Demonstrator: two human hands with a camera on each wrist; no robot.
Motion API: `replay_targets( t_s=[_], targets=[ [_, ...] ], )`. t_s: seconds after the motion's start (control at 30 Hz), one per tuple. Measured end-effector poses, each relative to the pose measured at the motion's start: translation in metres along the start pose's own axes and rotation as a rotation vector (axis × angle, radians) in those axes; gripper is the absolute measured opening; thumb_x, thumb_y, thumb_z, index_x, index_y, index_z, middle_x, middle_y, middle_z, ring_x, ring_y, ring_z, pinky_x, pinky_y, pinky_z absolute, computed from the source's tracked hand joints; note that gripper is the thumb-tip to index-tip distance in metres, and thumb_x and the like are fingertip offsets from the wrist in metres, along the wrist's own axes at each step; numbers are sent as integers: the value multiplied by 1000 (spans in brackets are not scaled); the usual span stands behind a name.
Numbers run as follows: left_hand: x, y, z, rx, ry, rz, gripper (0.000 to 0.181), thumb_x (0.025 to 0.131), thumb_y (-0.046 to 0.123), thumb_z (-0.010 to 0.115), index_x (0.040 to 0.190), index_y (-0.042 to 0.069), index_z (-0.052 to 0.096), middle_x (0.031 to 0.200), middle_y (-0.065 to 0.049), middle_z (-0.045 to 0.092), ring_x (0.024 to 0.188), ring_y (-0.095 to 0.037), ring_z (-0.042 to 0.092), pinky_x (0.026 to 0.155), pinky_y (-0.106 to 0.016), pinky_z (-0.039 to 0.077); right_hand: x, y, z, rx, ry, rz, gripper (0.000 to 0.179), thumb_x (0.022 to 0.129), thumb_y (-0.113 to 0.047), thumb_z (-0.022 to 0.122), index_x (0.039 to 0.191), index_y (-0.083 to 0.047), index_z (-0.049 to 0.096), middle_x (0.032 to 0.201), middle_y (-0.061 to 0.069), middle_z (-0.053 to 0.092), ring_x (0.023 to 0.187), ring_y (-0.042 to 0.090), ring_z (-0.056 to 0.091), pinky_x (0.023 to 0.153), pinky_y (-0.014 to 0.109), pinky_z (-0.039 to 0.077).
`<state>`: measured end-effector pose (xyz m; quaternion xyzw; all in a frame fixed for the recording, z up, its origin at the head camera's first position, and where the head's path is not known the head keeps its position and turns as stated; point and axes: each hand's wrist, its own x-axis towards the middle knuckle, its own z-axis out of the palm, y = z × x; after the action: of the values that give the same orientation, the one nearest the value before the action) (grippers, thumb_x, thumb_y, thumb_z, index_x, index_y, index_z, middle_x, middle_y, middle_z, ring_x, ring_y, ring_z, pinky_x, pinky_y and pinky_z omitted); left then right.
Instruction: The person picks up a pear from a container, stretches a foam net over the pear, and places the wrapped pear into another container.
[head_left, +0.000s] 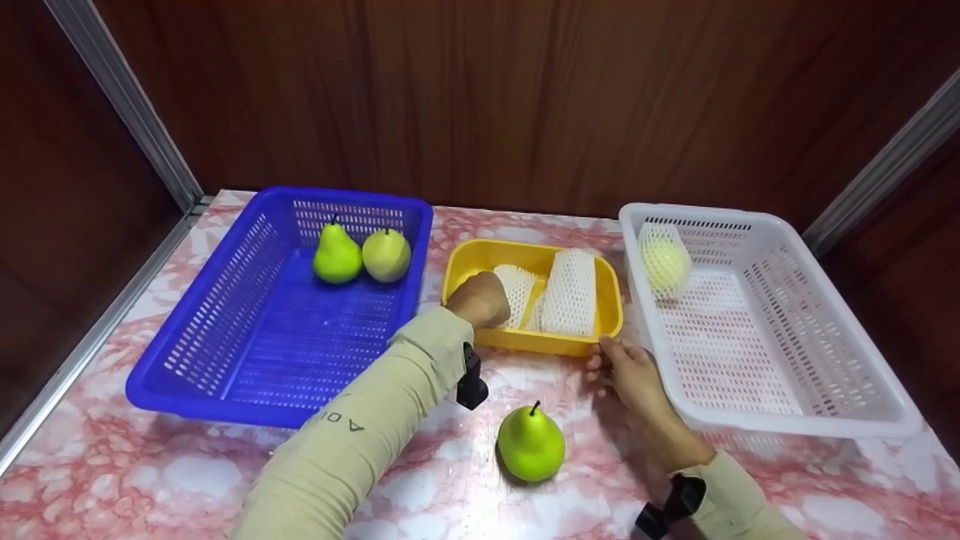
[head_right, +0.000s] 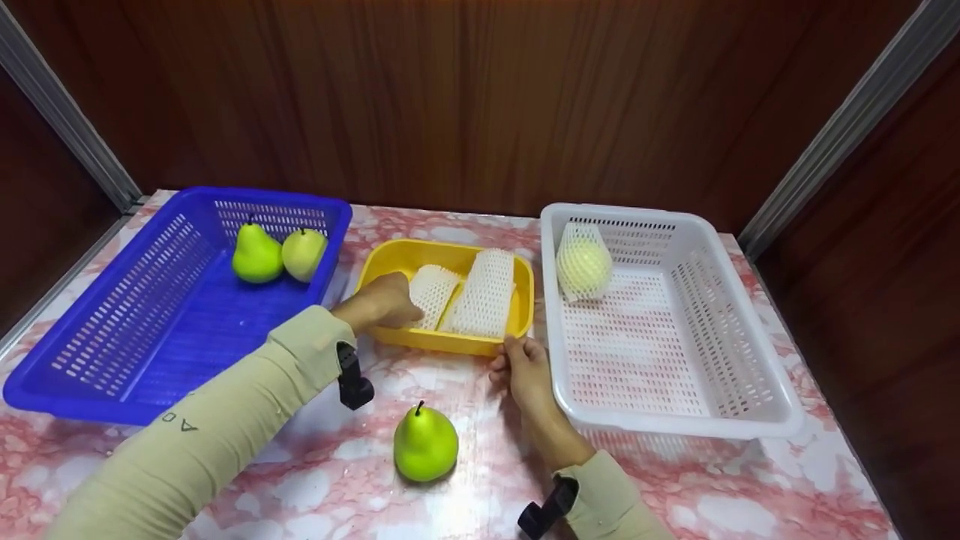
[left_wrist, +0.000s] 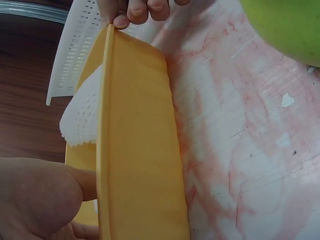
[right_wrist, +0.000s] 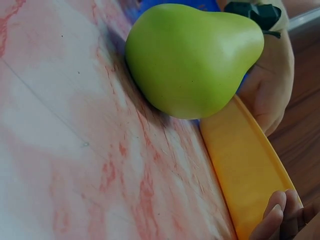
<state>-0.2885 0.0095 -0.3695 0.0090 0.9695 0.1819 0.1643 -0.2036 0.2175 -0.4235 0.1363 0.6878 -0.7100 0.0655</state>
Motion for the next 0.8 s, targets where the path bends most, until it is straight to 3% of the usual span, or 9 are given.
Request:
replay_targets(
  t_s=[0.1,0.17,0.33,0.4,0.57,0.8],
  targets=[
    [-1,0,-3,-9,7,16,5,93,9,58,92,6,61,94,-7,59,81,-19,54,55,-25,37,0,0,0,8,1,-3,27,111,-21,40,97,-4,56,73,-1,60,61,10,59,49,19,44],
    [-9,0,-11,-21,-12,39,5,94,8,57,90,5,59,95,-8,57,83,-20,52,58,-25,37,-1,1,0,9,-2,-12,27,111,-20,40,96,-4,56,73,0,60,60,10,59,48,19,44],
    [-7,-4,-20,-59,-34,101,9,92,6,56,85,4,51,89,-8,47,81,-22,47,59,-25,38,-2,1,-1,7,-5,-23,25,111,-20,41,97,-5,55,72,0,60,60,10,59,48,20,43],
    [-8,-6,-26,-96,-33,105,5,92,6,55,91,2,54,89,-8,46,81,-23,48,61,-25,39,-1,1,-1,9,-2,-18,26,111,-21,41,97,-5,55,72,-1,60,60,9,59,48,20,43],
    [-15,-11,-40,-172,-50,92,22,94,11,56,112,-2,61,94,-7,49,85,-23,51,68,-28,47,0,1,0,5,0,5,26,111,-21,39,99,-4,54,73,-1,60,60,10,59,49,19,44],
    [-20,-20,-53,-296,-47,98,30,94,16,58,117,-3,60,98,-7,52,91,-22,52,78,-28,48,-1,0,0,0,7,20,28,111,-23,38,99,-4,55,73,0,60,61,10,59,48,19,44]
  ],
)
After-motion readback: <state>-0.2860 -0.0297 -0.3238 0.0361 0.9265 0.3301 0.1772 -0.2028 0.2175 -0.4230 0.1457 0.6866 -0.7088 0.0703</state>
